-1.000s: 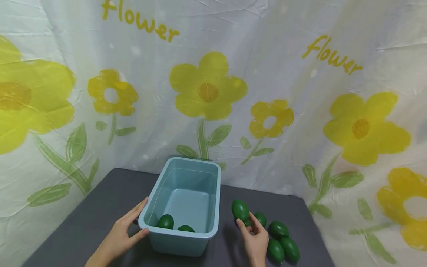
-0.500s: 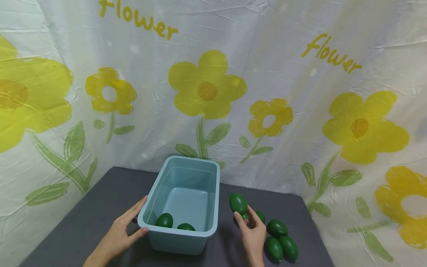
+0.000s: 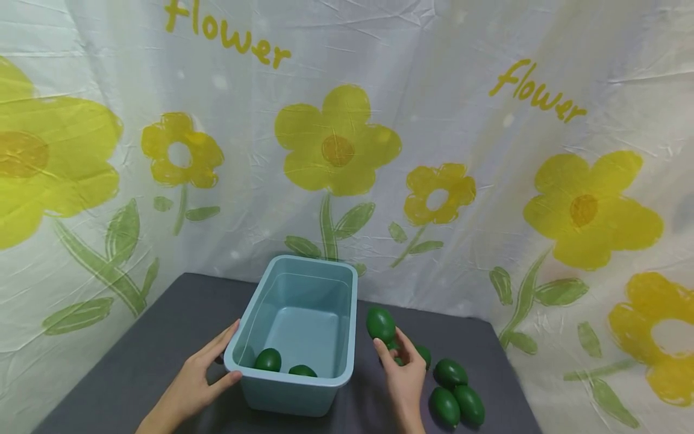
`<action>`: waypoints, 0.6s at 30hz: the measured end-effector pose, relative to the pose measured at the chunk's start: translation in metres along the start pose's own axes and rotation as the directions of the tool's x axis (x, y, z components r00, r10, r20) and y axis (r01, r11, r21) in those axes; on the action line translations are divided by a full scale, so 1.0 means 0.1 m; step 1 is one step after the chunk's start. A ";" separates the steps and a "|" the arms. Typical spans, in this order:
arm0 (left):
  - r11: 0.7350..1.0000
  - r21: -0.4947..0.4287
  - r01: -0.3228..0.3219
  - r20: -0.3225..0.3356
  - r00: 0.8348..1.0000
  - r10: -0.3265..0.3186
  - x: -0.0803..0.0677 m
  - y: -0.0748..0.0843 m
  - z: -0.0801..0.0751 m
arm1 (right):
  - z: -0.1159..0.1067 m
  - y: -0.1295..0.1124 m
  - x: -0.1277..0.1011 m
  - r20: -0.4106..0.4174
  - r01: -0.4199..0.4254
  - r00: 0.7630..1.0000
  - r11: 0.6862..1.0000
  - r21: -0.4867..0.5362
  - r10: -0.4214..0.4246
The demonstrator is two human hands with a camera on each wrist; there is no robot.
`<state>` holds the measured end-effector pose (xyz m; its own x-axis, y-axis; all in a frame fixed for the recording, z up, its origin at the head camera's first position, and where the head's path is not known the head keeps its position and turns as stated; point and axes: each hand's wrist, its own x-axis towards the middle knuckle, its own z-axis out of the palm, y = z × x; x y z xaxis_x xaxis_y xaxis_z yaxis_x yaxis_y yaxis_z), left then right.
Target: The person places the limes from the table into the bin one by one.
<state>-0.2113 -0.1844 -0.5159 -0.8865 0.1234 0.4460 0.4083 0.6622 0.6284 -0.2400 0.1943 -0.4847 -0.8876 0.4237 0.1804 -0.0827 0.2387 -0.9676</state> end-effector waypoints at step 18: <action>0.999 0.024 -0.026 -0.030 0.999 0.027 0.00 -0.03 0.02 | 0.21 -0.13 -0.07 0.049 0.037 0.998 0.998 0.047 -0.040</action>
<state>-0.2129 -0.1848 -0.5188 -0.8682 0.1190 0.4817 0.4262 0.6760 0.6012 -0.2423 0.1696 -0.4767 -0.9047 0.3708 0.2096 -0.1370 0.2127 -0.9675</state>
